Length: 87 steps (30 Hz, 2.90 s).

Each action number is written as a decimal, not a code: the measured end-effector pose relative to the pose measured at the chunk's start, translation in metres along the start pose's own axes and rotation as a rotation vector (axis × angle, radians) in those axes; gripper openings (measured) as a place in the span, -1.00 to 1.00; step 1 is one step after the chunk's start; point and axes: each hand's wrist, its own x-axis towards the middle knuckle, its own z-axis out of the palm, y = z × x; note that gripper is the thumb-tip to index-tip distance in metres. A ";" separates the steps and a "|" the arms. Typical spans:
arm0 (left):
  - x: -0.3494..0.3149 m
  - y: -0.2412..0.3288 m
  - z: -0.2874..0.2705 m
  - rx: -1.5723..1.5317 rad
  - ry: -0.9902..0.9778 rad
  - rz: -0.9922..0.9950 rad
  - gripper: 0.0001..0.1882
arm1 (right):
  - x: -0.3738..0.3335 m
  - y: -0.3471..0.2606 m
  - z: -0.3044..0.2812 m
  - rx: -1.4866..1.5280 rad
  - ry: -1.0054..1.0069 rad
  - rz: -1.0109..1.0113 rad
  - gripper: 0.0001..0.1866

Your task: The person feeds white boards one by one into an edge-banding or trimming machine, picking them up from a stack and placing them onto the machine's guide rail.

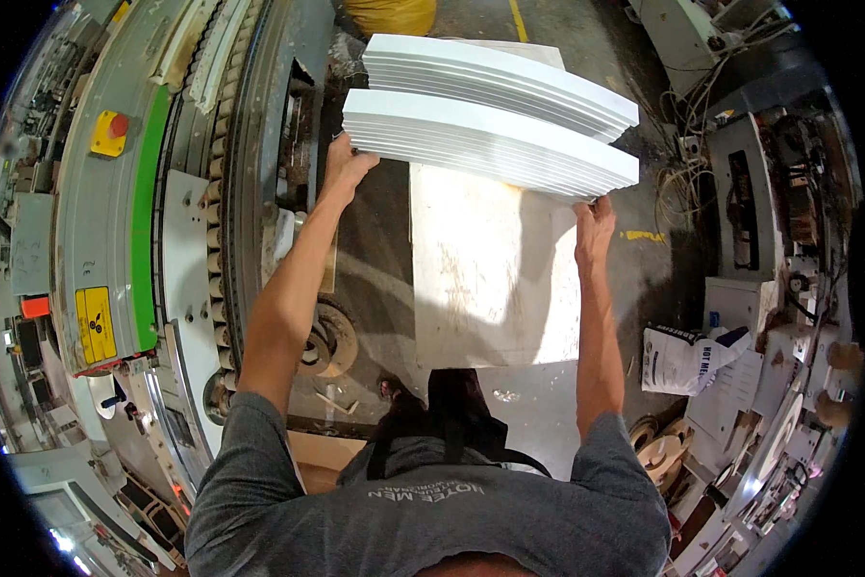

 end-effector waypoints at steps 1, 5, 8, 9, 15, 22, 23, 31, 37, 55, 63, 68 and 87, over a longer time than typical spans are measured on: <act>-0.005 -0.001 -0.002 -0.012 -0.007 0.015 -0.61 | -0.005 0.000 -0.002 -0.027 -0.004 -0.025 -0.61; -0.030 0.000 -0.003 0.049 0.064 -0.074 -0.64 | -0.029 -0.005 -0.004 0.052 0.010 -0.027 -0.58; -0.033 -0.013 -0.005 0.037 0.039 -0.110 -0.64 | -0.038 0.004 -0.010 -0.011 0.017 -0.033 -0.53; -0.032 -0.017 -0.005 0.018 0.051 -0.057 -0.64 | -0.041 0.002 -0.014 -0.012 0.015 -0.034 -0.53; -0.044 -0.020 -0.014 -0.005 0.083 -0.049 -0.47 | -0.077 -0.104 -0.053 -0.189 0.239 -0.169 -0.21; -0.095 0.005 -0.012 0.143 0.255 0.006 -0.35 | -0.015 -0.170 0.010 -0.684 -0.288 -0.811 -0.27; -0.110 0.006 -0.011 0.087 0.237 -0.002 -0.40 | -0.009 -0.169 0.012 -0.678 -0.296 -0.830 -0.27; -0.239 0.068 -0.059 0.375 0.355 0.340 -0.44 | -0.034 -0.196 0.004 -0.616 -0.356 -0.842 -0.47; -0.339 0.148 -0.115 0.793 0.141 0.586 -0.34 | -0.159 -0.253 0.037 -0.367 -0.820 -0.943 -0.42; -0.730 -0.016 -0.363 0.927 0.865 -0.117 -0.47 | -0.650 -0.293 0.238 0.393 -1.746 -0.407 -0.41; -0.728 -0.069 -0.399 0.822 1.072 0.165 -0.60 | -0.721 -0.292 0.297 0.335 -1.646 -0.486 -0.26; -0.779 -0.077 -0.395 1.131 1.265 0.043 -0.58 | -0.742 -0.293 0.309 0.392 -1.474 -0.593 -0.26; -0.716 -0.076 -0.412 0.927 1.211 0.100 -0.78 | -0.698 -0.304 0.358 0.435 -1.379 -0.630 -0.23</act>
